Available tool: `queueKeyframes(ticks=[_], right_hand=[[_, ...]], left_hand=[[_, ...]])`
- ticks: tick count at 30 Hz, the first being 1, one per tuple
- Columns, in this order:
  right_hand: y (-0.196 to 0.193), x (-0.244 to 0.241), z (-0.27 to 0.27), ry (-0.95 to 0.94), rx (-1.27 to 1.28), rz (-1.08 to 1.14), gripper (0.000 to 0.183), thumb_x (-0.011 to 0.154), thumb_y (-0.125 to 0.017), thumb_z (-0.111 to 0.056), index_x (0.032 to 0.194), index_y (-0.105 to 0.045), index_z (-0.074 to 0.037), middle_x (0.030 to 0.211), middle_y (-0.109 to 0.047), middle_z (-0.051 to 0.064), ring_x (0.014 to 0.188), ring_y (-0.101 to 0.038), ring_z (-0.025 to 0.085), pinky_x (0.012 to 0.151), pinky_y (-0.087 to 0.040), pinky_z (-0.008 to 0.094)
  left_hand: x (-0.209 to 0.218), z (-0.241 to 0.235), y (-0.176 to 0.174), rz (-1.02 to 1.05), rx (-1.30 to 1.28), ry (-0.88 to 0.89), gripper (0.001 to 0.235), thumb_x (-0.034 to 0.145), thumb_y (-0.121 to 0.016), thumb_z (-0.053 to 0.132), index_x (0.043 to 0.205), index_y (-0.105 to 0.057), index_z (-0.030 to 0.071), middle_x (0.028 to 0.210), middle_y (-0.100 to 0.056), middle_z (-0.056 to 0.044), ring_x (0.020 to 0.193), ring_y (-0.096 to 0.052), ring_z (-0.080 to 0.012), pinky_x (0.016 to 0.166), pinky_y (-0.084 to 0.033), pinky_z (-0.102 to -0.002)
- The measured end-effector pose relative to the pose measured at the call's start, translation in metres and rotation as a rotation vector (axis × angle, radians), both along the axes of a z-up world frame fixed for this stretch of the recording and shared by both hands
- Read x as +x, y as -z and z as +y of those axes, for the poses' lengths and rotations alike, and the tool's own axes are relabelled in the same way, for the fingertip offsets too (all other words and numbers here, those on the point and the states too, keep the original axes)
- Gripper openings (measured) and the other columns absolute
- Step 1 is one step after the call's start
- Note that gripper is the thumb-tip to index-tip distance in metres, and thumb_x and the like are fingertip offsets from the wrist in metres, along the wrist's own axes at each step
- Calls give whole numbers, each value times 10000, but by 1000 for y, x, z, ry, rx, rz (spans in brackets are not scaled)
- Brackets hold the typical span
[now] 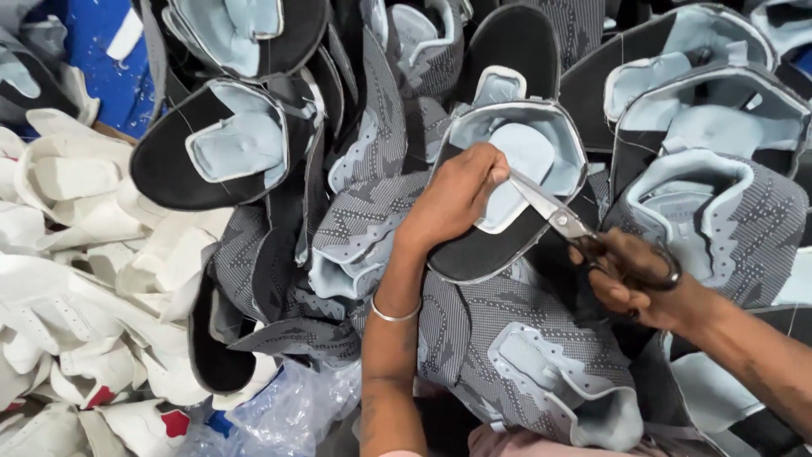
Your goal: The person trims excess fabric and thread from grey shoe upper components using scissors.
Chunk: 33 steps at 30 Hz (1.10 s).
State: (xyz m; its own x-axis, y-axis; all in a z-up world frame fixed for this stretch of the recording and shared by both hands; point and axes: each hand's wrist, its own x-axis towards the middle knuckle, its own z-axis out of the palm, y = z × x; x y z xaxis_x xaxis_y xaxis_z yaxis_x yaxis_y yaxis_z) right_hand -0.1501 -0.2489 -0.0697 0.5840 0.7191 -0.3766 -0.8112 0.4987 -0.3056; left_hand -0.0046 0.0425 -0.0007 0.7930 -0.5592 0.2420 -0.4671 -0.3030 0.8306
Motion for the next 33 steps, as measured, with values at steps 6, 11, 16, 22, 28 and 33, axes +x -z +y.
queueKeyframes(ticks=[6, 11, 16, 22, 28, 33], right_hand=[[21, -1, 5, 112, -213, -53, 550, 1045, -535, -505, 1181, -560, 27, 605, -525, 35, 418, -422, 64, 395, -305, 213], [14, 0, -5, 12, -191, -6, 669, 940, -505, -638, 1151, -558, -6, 604, -583, 108, 393, -489, 133, 361, -357, 219], [20, 10, -15, -61, -214, -20, 699, 940, -514, -655, 1169, -548, 4, 613, -594, 118, 401, -506, 126, 356, -378, 204], [32, 11, -27, -99, -190, -41, 693, 929, -536, -643, 1169, -546, 8, 606, -607, 143, 399, -522, 140, 347, -394, 218], [8, 13, -15, -50, -432, -333, 813, 815, -643, -722, 1147, -563, 16, 586, -601, 130, 380, -484, 110, 347, -384, 202], [23, 12, -28, -79, -392, -348, 919, 716, -716, -765, 1172, -541, 12, 632, -605, 122, 416, -485, 112, 364, -371, 200]], left_hand=[[0, 0, -4, 412, -136, 85, 168, 1079, -548, 175, 1066, -586, 12, 830, -597, -151, 707, -620, -343, 679, -513, -395], [-2, -17, 15, -217, 355, -277, 372, 930, -663, 213, 1201, -598, -33, 1038, -653, -245, 755, -659, -456, 658, -517, -504], [2, -6, 24, -72, 411, -245, 313, 919, -677, 231, 1147, -617, 24, 1035, -681, -206, 852, -690, -440, 720, -521, -527], [7, 4, 18, 111, 187, -198, 241, 981, -650, 251, 1135, -659, 67, 837, -702, -191, 847, -695, -400, 743, -514, -476], [11, 9, 15, 157, 109, -131, 262, 1002, -616, 268, 1158, -673, 66, 806, -694, -160, 781, -702, -336, 714, -514, -423], [11, 8, 12, 140, 110, -90, 266, 1012, -619, 276, 1144, -676, 53, 790, -679, -163, 732, -680, -319, 694, -503, -408]])
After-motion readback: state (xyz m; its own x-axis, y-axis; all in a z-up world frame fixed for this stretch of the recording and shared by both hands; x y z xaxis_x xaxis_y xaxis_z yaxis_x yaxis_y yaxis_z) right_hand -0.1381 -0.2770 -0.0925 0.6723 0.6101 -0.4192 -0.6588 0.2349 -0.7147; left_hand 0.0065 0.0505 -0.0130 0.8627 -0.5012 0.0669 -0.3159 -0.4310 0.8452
